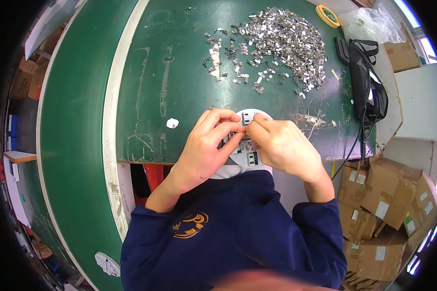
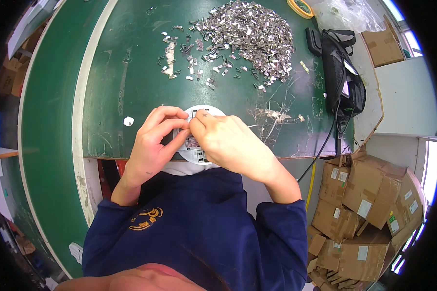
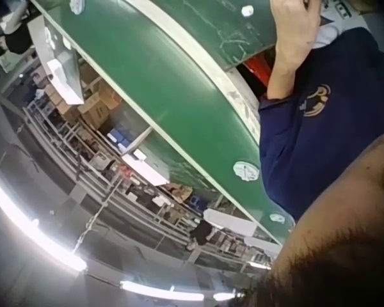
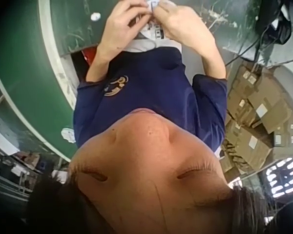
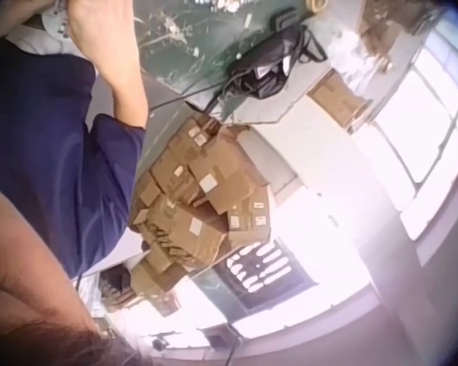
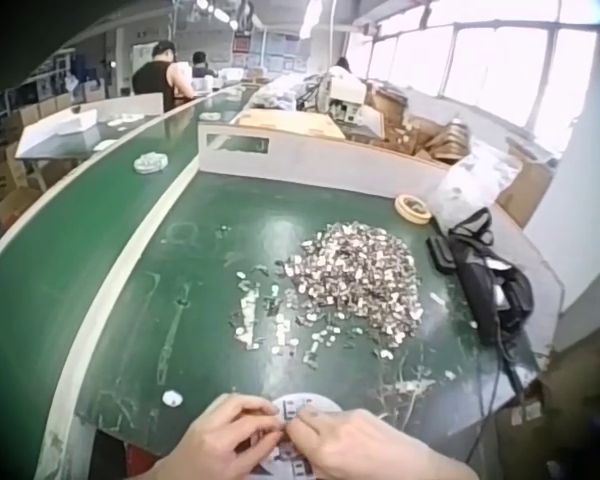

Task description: Assembling small metal pins into a circular plastic component using a manual pressing tool on a factory workbench.

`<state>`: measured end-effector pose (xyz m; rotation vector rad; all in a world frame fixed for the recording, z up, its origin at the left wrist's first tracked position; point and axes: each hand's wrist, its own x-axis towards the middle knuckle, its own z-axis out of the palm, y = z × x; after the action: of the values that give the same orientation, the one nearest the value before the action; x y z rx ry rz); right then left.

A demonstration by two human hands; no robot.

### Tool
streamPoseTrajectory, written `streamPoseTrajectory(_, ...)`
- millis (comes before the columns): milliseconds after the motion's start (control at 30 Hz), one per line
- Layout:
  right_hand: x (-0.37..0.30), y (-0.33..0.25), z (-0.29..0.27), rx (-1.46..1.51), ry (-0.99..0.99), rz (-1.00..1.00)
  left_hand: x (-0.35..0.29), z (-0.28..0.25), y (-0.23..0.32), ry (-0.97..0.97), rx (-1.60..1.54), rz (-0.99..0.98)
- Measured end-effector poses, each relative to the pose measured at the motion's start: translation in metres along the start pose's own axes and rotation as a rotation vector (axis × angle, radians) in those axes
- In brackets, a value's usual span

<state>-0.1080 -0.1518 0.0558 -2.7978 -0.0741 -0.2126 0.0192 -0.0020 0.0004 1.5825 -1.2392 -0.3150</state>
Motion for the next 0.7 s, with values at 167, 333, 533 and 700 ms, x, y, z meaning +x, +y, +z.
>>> streamPoseTrajectory(167, 0.000, 0.005, 0.003, 0.107, 0.040, 0.027, 0.000, 0.001, -0.002, 0.008, -0.003, 0.027)
streamPoseTrajectory(333, 0.003, -0.001, -0.013, 0.440, 0.259, 0.136, -0.007, -0.002, -0.002, -0.062, -0.005, 0.018)
streamPoseTrajectory(533, 0.012, 0.010, -0.002, 1.337, 0.550, 0.029, -0.006, 0.009, 0.004, -0.170, 0.138, 0.102)
streamPoseTrajectory(700, 0.023, 0.000, 0.012, 1.393, 0.627, 0.052, -0.005, 0.009, 0.007, -0.245, 0.202, 0.087)
